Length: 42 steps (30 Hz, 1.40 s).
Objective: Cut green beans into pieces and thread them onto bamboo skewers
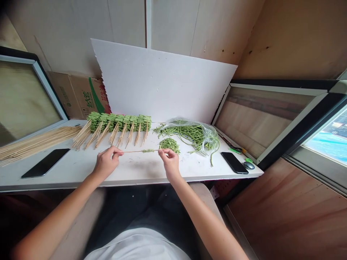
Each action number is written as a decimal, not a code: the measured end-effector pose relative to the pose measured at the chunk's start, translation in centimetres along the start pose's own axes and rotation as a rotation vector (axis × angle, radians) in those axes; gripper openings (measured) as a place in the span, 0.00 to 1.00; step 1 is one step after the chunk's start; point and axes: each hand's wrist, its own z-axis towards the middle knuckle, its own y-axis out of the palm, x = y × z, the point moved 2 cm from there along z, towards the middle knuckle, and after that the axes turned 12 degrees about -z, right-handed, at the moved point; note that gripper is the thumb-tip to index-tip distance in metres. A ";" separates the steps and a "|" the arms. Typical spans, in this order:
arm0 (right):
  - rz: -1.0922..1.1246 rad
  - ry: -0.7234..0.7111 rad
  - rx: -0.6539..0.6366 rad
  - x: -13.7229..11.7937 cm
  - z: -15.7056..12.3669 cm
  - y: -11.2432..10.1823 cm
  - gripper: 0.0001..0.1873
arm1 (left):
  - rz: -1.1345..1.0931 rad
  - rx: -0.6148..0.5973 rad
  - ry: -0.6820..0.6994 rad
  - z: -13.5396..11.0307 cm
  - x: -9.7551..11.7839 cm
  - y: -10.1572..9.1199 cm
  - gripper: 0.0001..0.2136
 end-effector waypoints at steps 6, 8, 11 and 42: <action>-0.012 0.019 0.004 0.2 -0.3 0.5 0.19 | -0.040 -0.015 0.006 0.1 0.1 0.0 0.10; -0.009 0.010 0.003 0.0 -0.3 0.4 0.19 | -0.046 -0.038 0.005 0.0 0.0 0.1 0.10; -0.007 0.003 -0.007 -0.2 -0.3 0.4 0.18 | -0.043 -0.050 -0.004 -0.1 -0.1 0.2 0.10; 0.007 0.101 -0.155 1.0 -0.2 0.6 0.13 | -0.085 -0.138 -0.211 0.4 0.2 0.6 0.08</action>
